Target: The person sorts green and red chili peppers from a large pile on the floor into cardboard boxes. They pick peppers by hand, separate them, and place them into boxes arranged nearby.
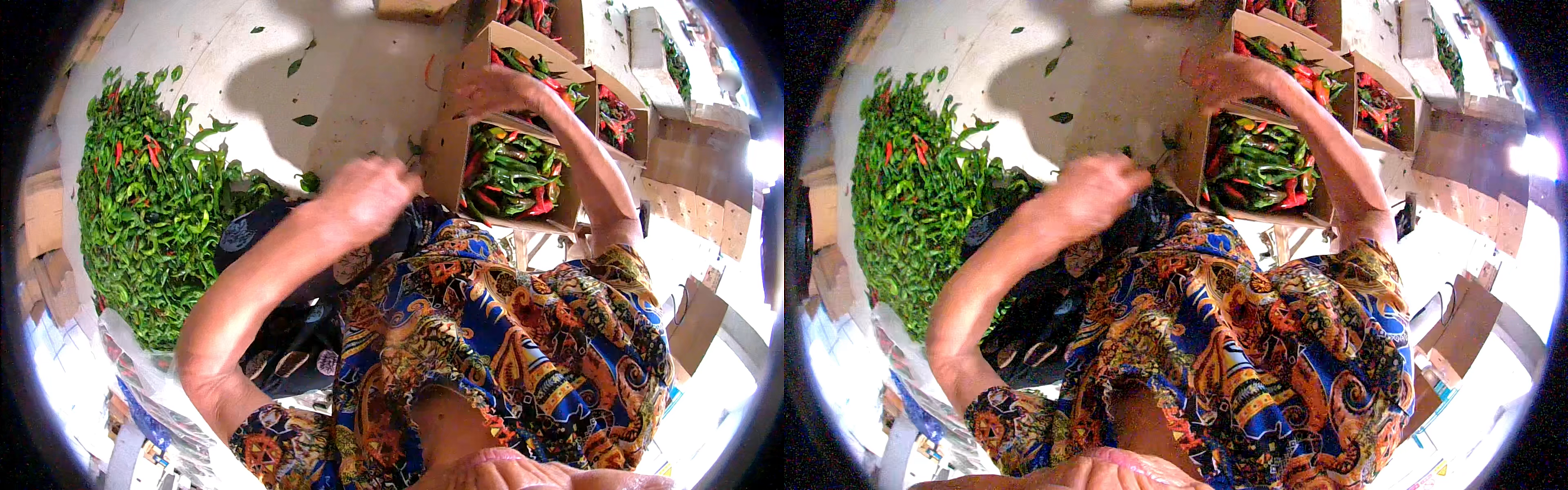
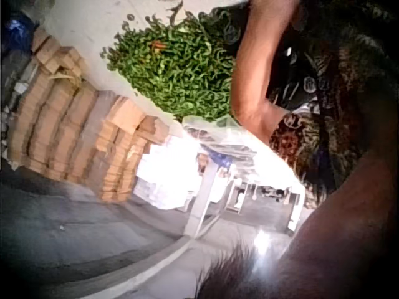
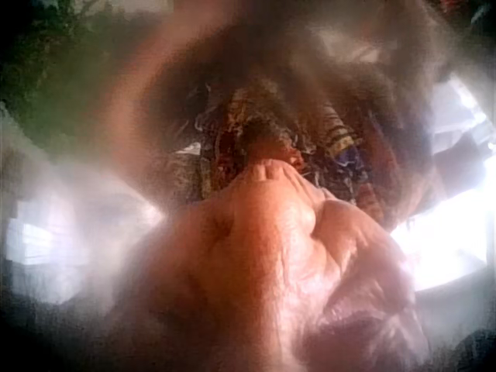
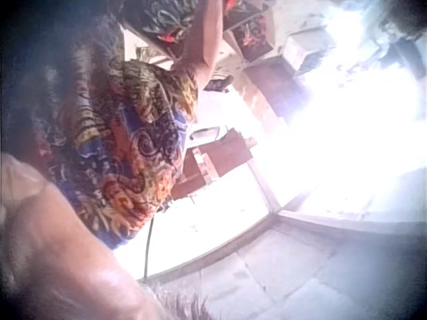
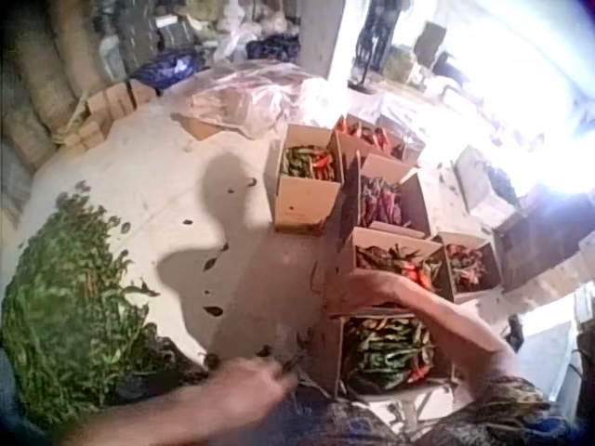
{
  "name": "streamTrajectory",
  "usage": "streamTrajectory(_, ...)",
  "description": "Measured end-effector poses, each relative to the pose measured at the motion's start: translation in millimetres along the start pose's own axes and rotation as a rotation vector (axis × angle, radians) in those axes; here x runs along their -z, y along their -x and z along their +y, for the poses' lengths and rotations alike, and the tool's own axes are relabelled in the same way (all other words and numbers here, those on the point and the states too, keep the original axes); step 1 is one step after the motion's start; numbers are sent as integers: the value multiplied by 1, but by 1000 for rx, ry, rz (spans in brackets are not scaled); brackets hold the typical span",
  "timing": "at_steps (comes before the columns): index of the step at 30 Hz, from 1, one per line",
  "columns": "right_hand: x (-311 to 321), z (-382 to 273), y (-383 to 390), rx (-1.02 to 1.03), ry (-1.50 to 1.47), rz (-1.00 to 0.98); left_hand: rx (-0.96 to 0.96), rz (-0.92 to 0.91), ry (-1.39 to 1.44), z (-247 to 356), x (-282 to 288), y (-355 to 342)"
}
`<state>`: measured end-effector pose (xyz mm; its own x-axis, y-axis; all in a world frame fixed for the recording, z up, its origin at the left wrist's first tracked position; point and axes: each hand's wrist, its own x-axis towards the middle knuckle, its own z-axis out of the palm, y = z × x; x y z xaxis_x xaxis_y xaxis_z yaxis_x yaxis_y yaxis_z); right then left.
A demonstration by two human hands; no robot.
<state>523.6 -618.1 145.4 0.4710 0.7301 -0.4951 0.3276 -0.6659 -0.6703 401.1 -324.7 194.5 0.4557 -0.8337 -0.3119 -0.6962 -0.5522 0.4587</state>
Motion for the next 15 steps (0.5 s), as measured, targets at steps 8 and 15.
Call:
streamTrajectory(8, -63, 12, -16, -207, 857, 279, -161, 94, -60, 58, -65, -95)
streamTrajectory(15, -64, 19, -20, -49, 760, 379, -283, 359, -163, 84, -102, -93)
